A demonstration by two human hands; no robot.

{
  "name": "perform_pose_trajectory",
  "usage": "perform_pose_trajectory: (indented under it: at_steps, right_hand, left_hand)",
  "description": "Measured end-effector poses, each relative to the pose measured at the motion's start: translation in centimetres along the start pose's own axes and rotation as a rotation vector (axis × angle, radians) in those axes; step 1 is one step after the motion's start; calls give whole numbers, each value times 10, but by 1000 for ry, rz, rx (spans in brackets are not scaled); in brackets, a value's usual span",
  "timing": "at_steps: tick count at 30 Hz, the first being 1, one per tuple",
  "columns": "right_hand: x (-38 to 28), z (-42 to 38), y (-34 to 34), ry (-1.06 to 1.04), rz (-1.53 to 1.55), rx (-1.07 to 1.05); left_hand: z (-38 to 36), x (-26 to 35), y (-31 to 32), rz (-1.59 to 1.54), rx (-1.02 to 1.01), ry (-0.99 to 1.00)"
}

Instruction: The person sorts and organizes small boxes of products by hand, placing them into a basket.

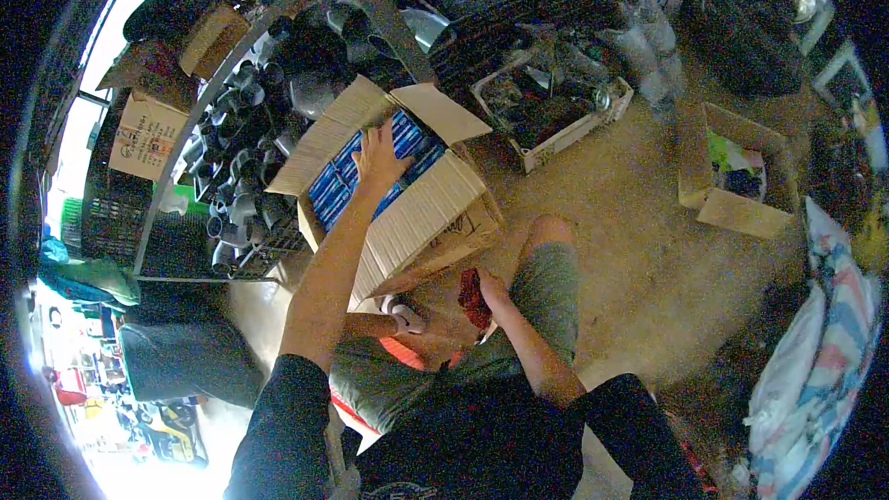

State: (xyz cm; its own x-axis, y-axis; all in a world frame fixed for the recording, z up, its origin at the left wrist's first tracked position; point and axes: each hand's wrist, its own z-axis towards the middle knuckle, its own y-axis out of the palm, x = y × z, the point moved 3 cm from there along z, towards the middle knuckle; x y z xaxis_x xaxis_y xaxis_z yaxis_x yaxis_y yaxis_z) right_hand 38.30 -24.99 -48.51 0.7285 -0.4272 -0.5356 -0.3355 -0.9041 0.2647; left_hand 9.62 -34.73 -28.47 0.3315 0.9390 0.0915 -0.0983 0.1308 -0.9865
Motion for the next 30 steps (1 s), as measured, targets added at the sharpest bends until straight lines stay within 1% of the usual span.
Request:
perform_pose_trajectory:
  at_steps: [1, 2, 4, 5, 6, 8, 9, 12, 13, 15, 16, 18, 19, 21, 22, 24, 25, 26, 27, 29, 30]
  right_hand:
    - [12, 17, -2, -60, -31, 10]
    - [24, 34, -4, -120, -62, 21]
    - [25, 36, -1, -182, -141, 66]
    - [25, 36, -2, -186, -190, 103]
    - [20, 30, -1, -188, -238, 141]
    - [-4, -2, 2, -166, -175, 70]
    - [-12, -13, 6, -153, -145, 32]
    - [-5, -7, 4, -56, -182, 102]
    - [2, 5, 0, -160, -273, 192]
    - [26, 31, -5, -361, -446, 371]
    - [24, 33, -7, -377, -509, 303]
    - [20, 34, -9, -402, -636, 157]
    - [20, 33, -8, -394, -635, 169]
    - [19, 33, -3, -380, -632, 192]
    - [21, 37, -4, -361, -650, 169]
    - [25, 45, -4, -326, -685, 123]
    - [26, 43, -2, -338, -702, 167]
    - [35, 52, -1, -291, -593, 139]
    - [56, 78, -6, -244, -485, 115]
    - [60, 84, -8, -224, -448, 143]
    - [50, 67, -6, -252, -517, 195]
  left_hand:
    - [3, -6, 7, -61, -72, -23]
    - [5, -9, 9, -64, -24, -6]
    - [9, -14, 14, -69, 73, 27]
    - [16, -16, 20, -76, -30, -19]
    - [18, -14, 20, -54, -47, -9]
    - [19, -9, 18, -8, -81, 10]
    - [19, 2, 4, 72, -108, 11]
    - [19, 6, -10, 109, 42, 106]
    - [20, -2, -14, 65, 47, 109]
    - [7, -7, -52, 29, 40, 16]
    - [-1, -11, -73, 13, 39, -33]
    - [-27, -30, -103, -44, 128, -87]
    - [-42, -42, -113, -71, 176, -114]
    - [-74, -65, -122, -185, 102, -112]
    - [-90, -73, -123, -242, 64, -113]
    - [-118, -90, -109, -229, 25, -63]
    - [-128, -99, -99, -224, 7, -40]
    - [-135, -108, -89, -275, -10, -61]
    - [-140, -115, -79, -329, -25, -80]
    - [-142, -129, -63, -414, -44, -119]
    - [-144, -126, -65, -298, 17, -68]
